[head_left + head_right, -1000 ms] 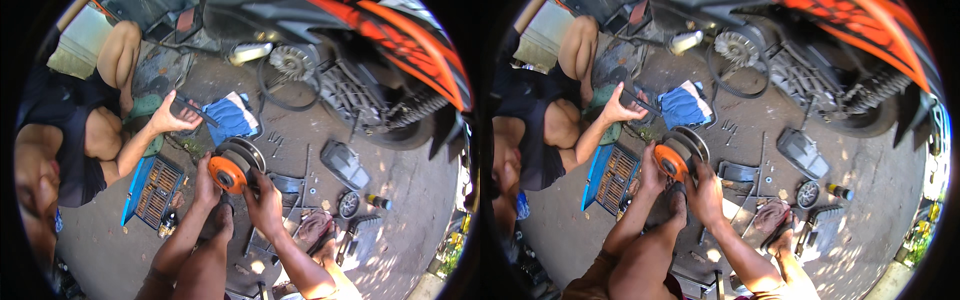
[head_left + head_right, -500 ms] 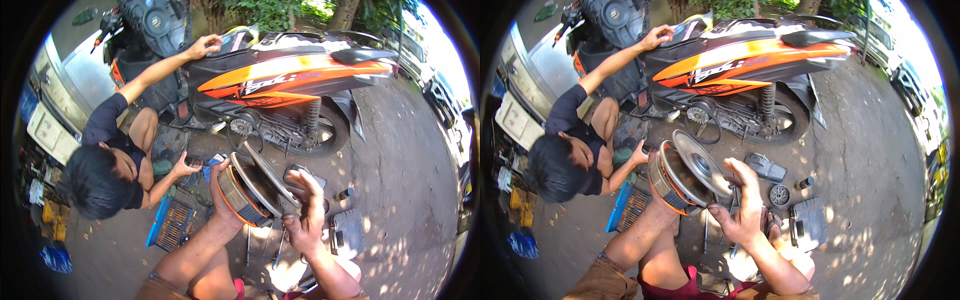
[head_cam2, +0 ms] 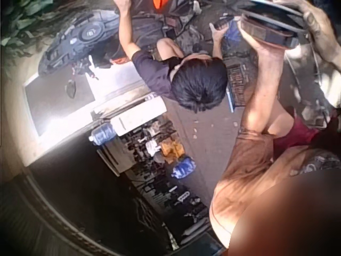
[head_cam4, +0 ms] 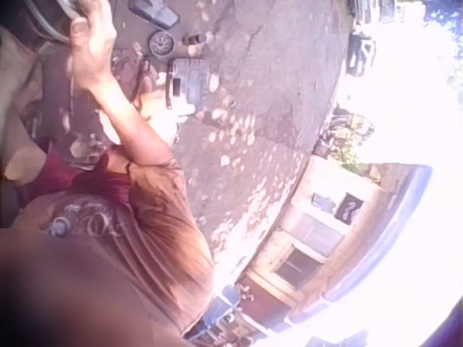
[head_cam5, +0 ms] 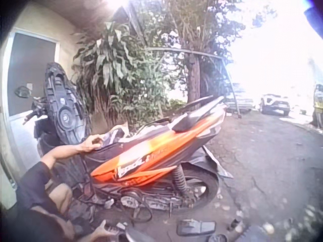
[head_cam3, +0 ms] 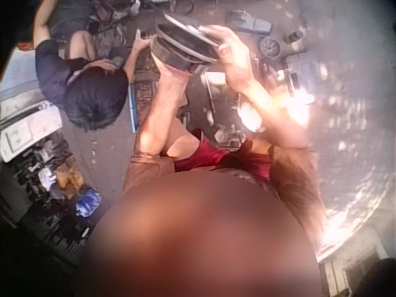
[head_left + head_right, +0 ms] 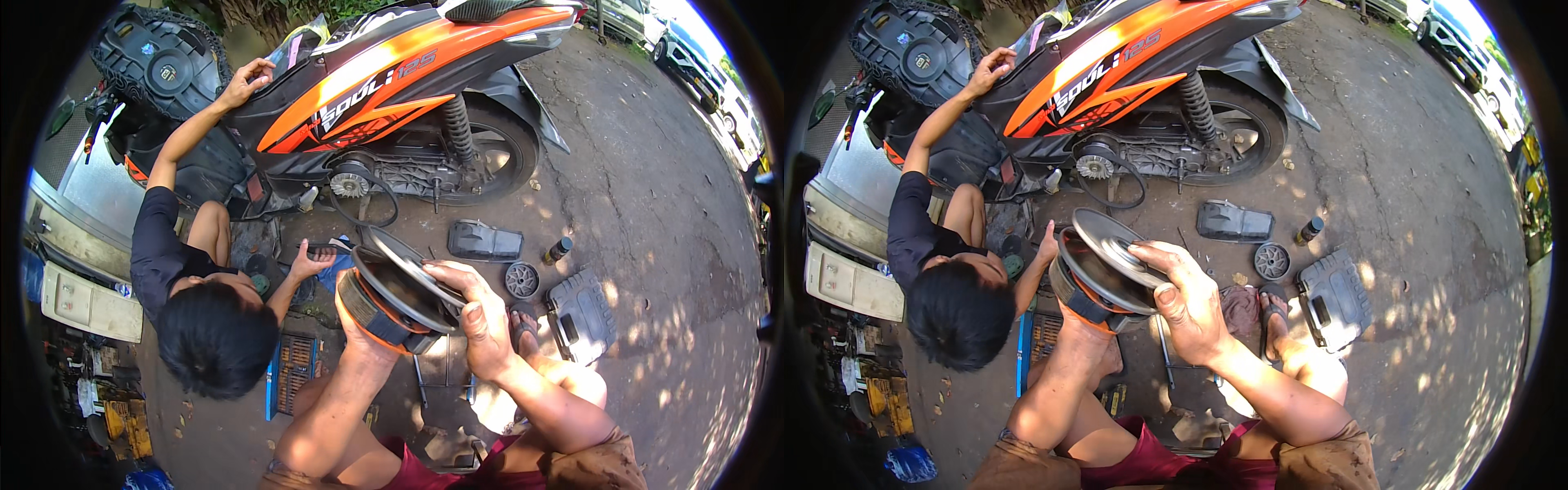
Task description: The person removes a drive belt from a motorcycle, inspects it, and then examines the variator pulley assembly. They separate the pulley components and place them on the ground.
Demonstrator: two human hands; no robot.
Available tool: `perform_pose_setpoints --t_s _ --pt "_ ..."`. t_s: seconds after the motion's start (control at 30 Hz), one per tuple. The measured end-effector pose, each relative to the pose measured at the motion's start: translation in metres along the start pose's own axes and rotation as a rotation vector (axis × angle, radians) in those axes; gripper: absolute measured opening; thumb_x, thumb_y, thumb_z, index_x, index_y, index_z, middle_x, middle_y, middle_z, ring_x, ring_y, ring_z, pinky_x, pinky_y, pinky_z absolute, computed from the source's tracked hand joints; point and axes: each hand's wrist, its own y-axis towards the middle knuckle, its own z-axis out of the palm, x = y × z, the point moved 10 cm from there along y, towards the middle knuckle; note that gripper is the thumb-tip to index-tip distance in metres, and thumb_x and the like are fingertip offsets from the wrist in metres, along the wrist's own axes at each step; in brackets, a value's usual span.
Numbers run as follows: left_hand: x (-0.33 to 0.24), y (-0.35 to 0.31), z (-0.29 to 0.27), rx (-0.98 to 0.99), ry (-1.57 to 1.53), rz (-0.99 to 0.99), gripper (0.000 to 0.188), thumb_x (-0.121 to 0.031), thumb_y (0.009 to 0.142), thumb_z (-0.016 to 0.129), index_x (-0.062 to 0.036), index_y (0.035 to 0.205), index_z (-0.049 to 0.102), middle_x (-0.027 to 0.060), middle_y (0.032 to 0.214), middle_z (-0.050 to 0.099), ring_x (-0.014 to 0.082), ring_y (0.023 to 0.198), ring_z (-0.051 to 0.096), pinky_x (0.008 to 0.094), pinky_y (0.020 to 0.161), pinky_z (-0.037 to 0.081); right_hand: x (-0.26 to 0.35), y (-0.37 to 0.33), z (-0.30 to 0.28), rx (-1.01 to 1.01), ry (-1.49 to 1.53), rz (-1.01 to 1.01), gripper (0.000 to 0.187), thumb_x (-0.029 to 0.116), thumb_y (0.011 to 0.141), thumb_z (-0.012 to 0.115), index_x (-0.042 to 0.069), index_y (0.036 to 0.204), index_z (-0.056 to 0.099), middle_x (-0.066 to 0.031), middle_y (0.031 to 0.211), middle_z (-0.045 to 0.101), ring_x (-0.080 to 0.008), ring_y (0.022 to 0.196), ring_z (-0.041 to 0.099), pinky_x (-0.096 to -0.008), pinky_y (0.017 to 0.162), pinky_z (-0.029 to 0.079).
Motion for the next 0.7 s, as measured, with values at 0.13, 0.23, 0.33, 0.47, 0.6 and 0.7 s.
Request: perform_pose_setpoints --t_s 0.13,0.23,0.33,0.47,0.6,0.7 --pt "0.002 0.002 0.001 -0.132 0.005 -0.024 0.062 -0.064 0.094 0.049 -0.0121 0.125 0.065 0.0116 0.126 0.067 0.0308 0.113 0.065 0.0495 0.097 0.053 -0.009 0.011 0.002 -0.002 0.045 0.027 0.065 0.052 0.104 0.038 -0.005 0.124 0.063 -0.0239 0.118 0.064 -0.0362 0.112 0.062 -0.0406 0.097 0.047" --pt "0.008 0.012 0.017 -0.035 -0.072 -0.097 0.064 -0.064 0.094 0.049 -0.0109 0.127 0.064 0.0135 0.125 0.067 0.0328 0.111 0.066 0.0508 0.096 0.055 -0.014 0.023 0.002 -0.024 0.056 0.001 0.056 0.042 0.105 0.039 -0.006 0.117 0.066 -0.0219 0.107 0.066 -0.0341 0.099 0.064 -0.0390 0.089 0.048" --pt "0.011 0.012 0.033 0.069 -0.141 -0.119 0.062 -0.061 0.093 0.054 -0.0090 0.125 0.064 0.0157 0.123 0.068 0.0340 0.108 0.068 0.0511 0.094 0.056 -0.013 0.029 0.005 -0.018 0.077 -0.044 0.053 0.040 0.104 0.041 -0.005 0.112 0.068 -0.0198 0.100 0.065 -0.0319 0.093 0.062 -0.0378 0.086 0.047" --pt "0.026 0.000 0.023 -0.139 -0.331 -0.270 0.055 -0.054 0.093 0.060 -0.0071 0.123 0.063 0.0163 0.121 0.067 0.0322 0.108 0.067 0.0496 0.093 0.057 -0.011 0.033 0.010 0.043 0.154 -0.012 0.053 0.042 0.101 0.042 -0.003 0.111 0.069 -0.0203 0.106 0.065 -0.0320 0.101 0.062 -0.0401 0.092 0.046" --pt "0.016 -0.011 0.011 -0.255 -0.341 -0.266 0.052 -0.050 0.096 0.059 -0.0069 0.125 0.061 0.0158 0.122 0.066 0.0305 0.111 0.065 0.0486 0.094 0.056 -0.009 0.032 0.012 -0.009 0.224 0.020 0.077 0.062 0.099 0.034 -0.006 0.117 0.065 -0.0206 0.127 0.055 -0.0268 0.119 0.054 -0.0398 0.103 0.039" --pt "-0.001 -0.015 0.013 -0.151 -0.121 -0.217 0.051 -0.049 0.096 0.058 -0.0067 0.125 0.061 0.0157 0.123 0.066 0.0300 0.110 0.065 0.0478 0.093 0.056 -0.015 0.028 0.010 -0.162 0.419 0.057 0.071 0.060 0.095 0.046 -0.002 0.127 0.059 -0.0236 0.128 0.057 -0.0348 0.125 0.053 -0.0441 0.106 0.040"
